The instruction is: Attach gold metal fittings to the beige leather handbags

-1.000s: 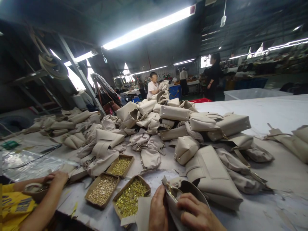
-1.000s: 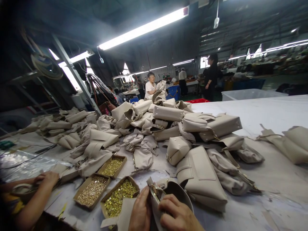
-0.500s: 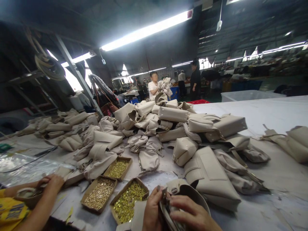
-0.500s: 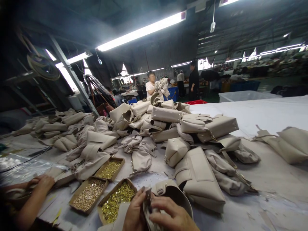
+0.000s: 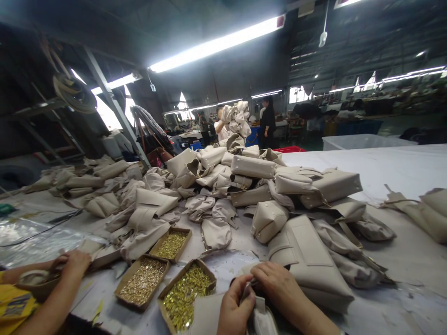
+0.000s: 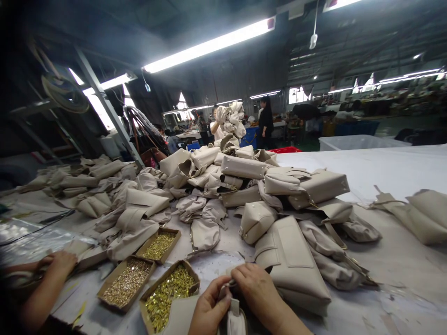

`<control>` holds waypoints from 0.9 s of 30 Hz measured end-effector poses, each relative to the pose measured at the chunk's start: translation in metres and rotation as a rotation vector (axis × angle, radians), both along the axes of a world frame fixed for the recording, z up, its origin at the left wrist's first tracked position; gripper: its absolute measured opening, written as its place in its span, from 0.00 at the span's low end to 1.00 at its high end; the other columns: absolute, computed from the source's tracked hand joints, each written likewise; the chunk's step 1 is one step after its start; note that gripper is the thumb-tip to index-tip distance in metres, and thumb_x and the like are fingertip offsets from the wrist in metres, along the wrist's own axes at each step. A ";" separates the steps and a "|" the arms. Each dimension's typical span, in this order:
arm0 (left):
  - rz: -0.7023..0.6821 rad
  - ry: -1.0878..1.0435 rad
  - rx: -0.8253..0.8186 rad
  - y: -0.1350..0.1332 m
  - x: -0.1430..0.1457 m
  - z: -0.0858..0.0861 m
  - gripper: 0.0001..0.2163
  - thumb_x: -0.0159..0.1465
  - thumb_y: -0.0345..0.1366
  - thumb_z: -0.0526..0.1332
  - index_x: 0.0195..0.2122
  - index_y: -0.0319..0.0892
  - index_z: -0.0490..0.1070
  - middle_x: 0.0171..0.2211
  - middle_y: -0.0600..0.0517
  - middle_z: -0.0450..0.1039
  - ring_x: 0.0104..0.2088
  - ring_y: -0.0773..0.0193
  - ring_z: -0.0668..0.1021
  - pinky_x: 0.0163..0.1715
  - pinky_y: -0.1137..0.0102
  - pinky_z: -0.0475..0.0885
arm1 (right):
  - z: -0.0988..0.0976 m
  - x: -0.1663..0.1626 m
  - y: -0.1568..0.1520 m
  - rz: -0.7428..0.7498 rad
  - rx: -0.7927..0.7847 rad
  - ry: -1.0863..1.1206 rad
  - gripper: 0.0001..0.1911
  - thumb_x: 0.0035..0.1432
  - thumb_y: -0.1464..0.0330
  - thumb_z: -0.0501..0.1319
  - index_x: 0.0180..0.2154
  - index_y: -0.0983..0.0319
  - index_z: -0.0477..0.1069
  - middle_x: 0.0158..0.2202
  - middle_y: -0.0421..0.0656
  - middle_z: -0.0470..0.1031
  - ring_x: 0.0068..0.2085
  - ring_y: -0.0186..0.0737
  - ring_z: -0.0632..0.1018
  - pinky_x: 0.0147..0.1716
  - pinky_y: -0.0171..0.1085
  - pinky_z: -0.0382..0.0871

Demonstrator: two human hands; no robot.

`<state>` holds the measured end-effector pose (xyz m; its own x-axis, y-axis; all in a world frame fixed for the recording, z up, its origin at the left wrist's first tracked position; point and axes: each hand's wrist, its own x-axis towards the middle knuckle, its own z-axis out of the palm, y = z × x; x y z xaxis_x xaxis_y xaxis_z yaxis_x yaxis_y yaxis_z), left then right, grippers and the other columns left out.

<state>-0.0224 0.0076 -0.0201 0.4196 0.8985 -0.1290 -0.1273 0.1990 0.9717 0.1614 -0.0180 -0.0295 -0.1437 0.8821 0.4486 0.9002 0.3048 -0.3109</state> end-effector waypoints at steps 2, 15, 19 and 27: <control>0.016 0.015 -0.009 -0.002 0.001 -0.006 0.19 0.52 0.43 0.76 0.41 0.41 0.78 0.33 0.49 0.81 0.36 0.59 0.79 0.41 0.69 0.71 | 0.004 0.001 0.009 -0.074 -0.138 0.156 0.08 0.64 0.74 0.62 0.44 0.57 0.75 0.39 0.42 0.82 0.41 0.46 0.82 0.41 0.38 0.71; -0.013 0.332 0.260 0.003 0.003 -0.017 0.09 0.59 0.36 0.63 0.32 0.44 0.85 0.38 0.45 0.85 0.41 0.51 0.82 0.47 0.65 0.75 | -0.031 -0.030 0.042 -0.129 -0.442 1.088 0.33 0.55 0.37 0.59 0.31 0.60 0.77 0.28 0.41 0.76 0.33 0.45 0.77 0.36 0.40 0.72; -0.034 0.353 0.374 0.001 -0.007 -0.015 0.12 0.65 0.40 0.61 0.39 0.44 0.85 0.41 0.42 0.84 0.45 0.50 0.82 0.49 0.64 0.75 | -0.032 -0.030 0.040 -0.126 -0.462 1.113 0.30 0.54 0.38 0.62 0.31 0.60 0.77 0.28 0.41 0.76 0.34 0.45 0.76 0.37 0.41 0.73; 0.056 0.507 0.329 -0.002 -0.007 -0.019 0.08 0.63 0.34 0.60 0.37 0.44 0.80 0.35 0.46 0.80 0.39 0.53 0.80 0.43 0.65 0.69 | -0.028 -0.031 0.037 -0.169 -0.464 1.072 0.26 0.56 0.44 0.63 0.34 0.60 0.77 0.31 0.42 0.77 0.38 0.47 0.77 0.40 0.41 0.72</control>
